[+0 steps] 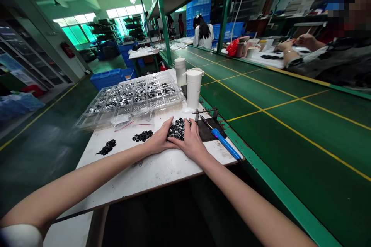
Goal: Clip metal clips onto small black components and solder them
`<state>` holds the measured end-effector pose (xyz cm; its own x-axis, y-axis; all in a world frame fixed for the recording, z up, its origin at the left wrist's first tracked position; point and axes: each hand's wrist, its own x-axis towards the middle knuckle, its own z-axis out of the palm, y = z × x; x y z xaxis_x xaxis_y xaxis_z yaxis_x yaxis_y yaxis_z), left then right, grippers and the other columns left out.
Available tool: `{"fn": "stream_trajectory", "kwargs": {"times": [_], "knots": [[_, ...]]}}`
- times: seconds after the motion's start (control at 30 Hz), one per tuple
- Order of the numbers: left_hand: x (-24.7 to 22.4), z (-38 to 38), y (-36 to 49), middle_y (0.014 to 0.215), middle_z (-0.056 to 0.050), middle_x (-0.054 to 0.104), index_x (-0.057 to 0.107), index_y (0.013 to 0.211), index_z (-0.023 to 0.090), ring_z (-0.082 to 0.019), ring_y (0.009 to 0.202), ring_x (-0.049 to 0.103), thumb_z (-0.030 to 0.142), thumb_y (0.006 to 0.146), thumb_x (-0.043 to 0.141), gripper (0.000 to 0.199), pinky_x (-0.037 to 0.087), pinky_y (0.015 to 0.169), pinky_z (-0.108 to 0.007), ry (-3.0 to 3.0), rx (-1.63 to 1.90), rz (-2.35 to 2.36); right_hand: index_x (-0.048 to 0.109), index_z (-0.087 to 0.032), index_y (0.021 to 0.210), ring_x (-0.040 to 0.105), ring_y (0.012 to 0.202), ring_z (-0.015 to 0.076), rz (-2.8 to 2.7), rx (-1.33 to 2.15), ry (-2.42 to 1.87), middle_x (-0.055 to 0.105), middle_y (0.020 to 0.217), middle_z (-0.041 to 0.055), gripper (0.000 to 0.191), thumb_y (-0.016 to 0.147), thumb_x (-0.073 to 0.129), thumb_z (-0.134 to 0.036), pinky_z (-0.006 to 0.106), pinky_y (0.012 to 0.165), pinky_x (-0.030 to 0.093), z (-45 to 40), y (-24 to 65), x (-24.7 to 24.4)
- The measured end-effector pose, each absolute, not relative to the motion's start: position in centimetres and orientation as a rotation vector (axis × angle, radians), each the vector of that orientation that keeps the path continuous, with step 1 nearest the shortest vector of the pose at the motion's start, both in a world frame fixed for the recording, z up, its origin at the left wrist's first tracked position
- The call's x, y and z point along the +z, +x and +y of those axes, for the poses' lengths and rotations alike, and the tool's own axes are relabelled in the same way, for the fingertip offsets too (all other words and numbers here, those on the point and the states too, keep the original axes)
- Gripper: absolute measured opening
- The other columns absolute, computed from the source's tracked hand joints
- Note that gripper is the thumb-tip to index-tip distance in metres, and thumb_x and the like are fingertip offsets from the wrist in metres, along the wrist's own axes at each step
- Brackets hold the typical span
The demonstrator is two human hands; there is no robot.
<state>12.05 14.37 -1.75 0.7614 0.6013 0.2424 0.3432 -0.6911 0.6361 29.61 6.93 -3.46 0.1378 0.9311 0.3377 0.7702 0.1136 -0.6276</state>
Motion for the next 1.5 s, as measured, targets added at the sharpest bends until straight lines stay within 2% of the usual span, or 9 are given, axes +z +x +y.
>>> {"fn": "stream_trajectory", "kwargs": {"times": [0.17, 0.47, 0.67, 0.8, 0.97, 1.2, 1.5], "knots": [[-1.9, 14.9, 12.5, 0.160, -0.029, 0.027, 0.007, 0.162, 0.015, -0.042, 0.150, 0.031, 0.062, 0.068, 0.084, 0.131, 0.032, 0.120, -0.059, 2.402, 0.595, 0.669, 0.035, -0.008, 0.149, 0.035, 0.142, 0.0410, -1.659, 0.286, -1.695, 0.033, 0.150, 0.0258, 0.094, 0.085, 0.057, -0.072, 0.056, 0.118, 0.034, 7.0, 29.7, -3.4], [-1.8, 15.2, 12.6, 0.160, -0.028, 0.029, 0.009, 0.162, 0.014, -0.041, 0.150, 0.032, 0.064, 0.072, 0.080, 0.125, 0.031, 0.121, -0.058, 2.427, 0.600, 0.605, 0.035, -0.008, 0.150, 0.032, 0.146, 0.0401, -1.628, 0.354, -1.724, 0.031, 0.153, 0.0262, 0.086, 0.091, 0.049, -0.070, 0.056, 0.120, 0.031, 6.8, 29.5, -3.0], [-1.5, 15.0, 13.0, 0.164, -0.028, 0.022, 0.007, 0.163, 0.015, -0.042, 0.153, 0.025, 0.065, 0.064, 0.084, 0.134, 0.028, 0.123, -0.059, 2.446, 0.542, 0.604, 0.036, -0.007, 0.150, 0.031, 0.147, 0.0392, -1.629, 0.363, -1.722, 0.029, 0.154, 0.0258, 0.083, 0.095, 0.041, -0.068, 0.056, 0.121, 0.029, 6.6, 29.4, -2.6], [-1.6, 15.1, 13.4, 0.164, -0.029, 0.020, 0.006, 0.163, 0.013, -0.042, 0.153, 0.023, 0.063, 0.061, 0.086, 0.139, 0.027, 0.124, -0.059, 2.450, 0.553, 0.585, 0.036, -0.007, 0.150, 0.031, 0.147, 0.0394, -1.622, 0.349, -1.720, 0.029, 0.154, 0.0255, 0.082, 0.095, 0.039, -0.068, 0.056, 0.121, 0.029, 6.6, 29.4, -2.7], [-1.5, 15.0, 13.7, 0.165, -0.027, 0.019, 0.006, 0.163, 0.017, -0.043, 0.154, 0.021, 0.058, 0.058, 0.090, 0.140, 0.025, 0.123, -0.062, 2.435, 0.566, 0.599, 0.037, -0.012, 0.150, 0.035, 0.145, 0.0395, -1.622, 0.317, -1.697, 0.031, 0.152, 0.0241, 0.077, 0.096, 0.040, -0.066, 0.059, 0.119, 0.033, 6.7, 29.5, -3.0], [-1.7, 15.2, 14.4, 0.165, -0.028, 0.019, 0.009, 0.162, 0.015, -0.045, 0.154, 0.020, 0.049, 0.052, 0.093, 0.143, 0.023, 0.124, -0.062, 2.423, 0.592, 0.573, 0.035, -0.007, 0.150, 0.031, 0.147, 0.0387, -1.639, 0.324, -1.710, 0.029, 0.153, 0.0265, 0.080, 0.097, 0.036, -0.066, 0.056, 0.121, 0.031, 6.6, 29.4, -2.8], [-1.6, 15.3, 14.6, 0.163, -0.029, 0.019, 0.005, 0.163, 0.014, -0.044, 0.153, 0.021, 0.047, 0.054, 0.093, 0.143, 0.025, 0.124, -0.060, 2.414, 0.596, 0.532, 0.037, -0.010, 0.150, 0.034, 0.145, 0.0401, -1.626, 0.299, -1.701, 0.032, 0.152, 0.0257, 0.078, 0.096, 0.039, -0.067, 0.060, 0.119, 0.032, 6.8, 29.5, -3.3]]}}
